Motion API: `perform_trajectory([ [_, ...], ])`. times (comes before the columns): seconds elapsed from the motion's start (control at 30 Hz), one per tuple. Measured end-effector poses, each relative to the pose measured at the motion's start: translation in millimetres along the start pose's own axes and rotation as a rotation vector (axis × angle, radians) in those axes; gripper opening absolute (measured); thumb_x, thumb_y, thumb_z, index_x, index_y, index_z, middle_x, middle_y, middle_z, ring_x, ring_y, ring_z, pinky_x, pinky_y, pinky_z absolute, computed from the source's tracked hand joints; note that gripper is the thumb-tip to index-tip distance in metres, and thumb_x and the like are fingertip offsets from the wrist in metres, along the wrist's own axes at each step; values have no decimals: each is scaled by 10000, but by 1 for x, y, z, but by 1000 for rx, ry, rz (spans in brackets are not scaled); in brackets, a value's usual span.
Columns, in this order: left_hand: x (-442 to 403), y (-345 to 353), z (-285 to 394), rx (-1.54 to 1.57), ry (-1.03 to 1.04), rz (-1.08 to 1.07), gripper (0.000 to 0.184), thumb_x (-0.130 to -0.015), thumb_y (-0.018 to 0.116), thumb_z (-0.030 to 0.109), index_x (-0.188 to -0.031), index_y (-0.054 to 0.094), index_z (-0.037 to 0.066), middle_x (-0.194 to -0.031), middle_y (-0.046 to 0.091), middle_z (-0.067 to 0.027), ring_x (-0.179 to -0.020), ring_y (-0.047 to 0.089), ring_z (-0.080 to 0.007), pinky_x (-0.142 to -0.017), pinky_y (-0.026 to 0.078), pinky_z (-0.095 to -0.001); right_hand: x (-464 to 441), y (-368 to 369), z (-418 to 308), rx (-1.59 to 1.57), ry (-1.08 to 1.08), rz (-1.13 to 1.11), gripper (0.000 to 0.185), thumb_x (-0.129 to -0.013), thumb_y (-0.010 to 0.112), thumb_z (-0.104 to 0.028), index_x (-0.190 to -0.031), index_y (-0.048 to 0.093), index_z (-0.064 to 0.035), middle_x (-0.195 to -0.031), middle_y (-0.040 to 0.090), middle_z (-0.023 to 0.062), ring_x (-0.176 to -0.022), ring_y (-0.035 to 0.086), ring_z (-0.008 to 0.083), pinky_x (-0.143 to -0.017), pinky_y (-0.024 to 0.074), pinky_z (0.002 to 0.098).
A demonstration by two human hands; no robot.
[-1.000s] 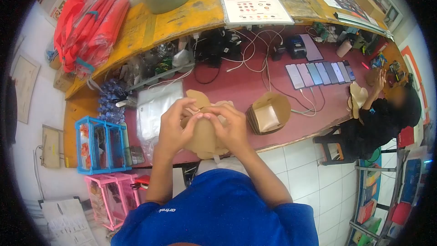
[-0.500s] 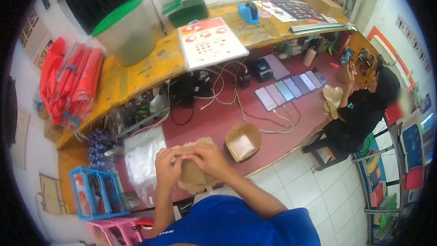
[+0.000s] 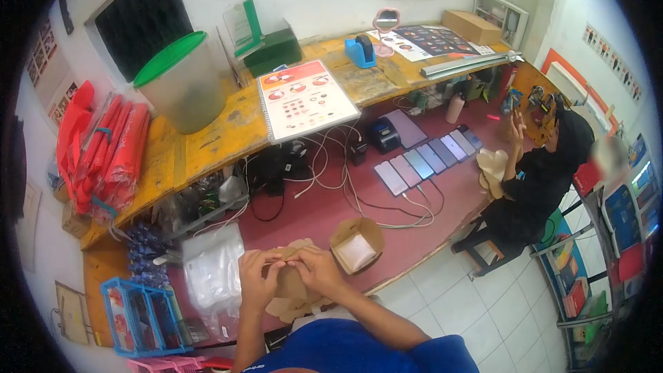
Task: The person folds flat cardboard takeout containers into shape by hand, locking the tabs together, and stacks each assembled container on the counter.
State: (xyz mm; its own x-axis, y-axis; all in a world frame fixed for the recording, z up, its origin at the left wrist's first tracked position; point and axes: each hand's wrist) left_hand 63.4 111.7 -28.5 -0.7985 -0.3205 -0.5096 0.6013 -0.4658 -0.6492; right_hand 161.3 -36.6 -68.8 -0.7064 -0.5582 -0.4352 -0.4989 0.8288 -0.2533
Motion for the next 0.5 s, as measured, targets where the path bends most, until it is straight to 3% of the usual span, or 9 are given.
perform_trajectory([
  [0.37,7,8,-5,-83,14,78,30,-819,772,110,-828,750,92,-836,714,-64,-896,631,-283,-899,413,-414,5,7,7,-58,12,-9,109,-910,766,-47,-1013,788,-17,-943,776,139,-878,721,288,-805,547,373],
  [0.5,11,5,-7,-62,-60,29,22,-846,758,135,-846,775,122,-887,743,-43,-942,644,-272,-962,409,-435,5,8,6,-36,24,-6,88,-902,768,-41,-984,776,-11,-922,758,143,-863,709,298,-805,538,372],
])
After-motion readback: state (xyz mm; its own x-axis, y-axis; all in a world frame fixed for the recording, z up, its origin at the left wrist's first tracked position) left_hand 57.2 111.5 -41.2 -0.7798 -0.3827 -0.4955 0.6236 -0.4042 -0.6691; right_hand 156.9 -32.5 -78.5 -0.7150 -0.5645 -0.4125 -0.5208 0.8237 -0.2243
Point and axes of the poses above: each hand's wrist, its own x-axis away from the middle knuckle, its own y-axis out of the palm, z = x × y
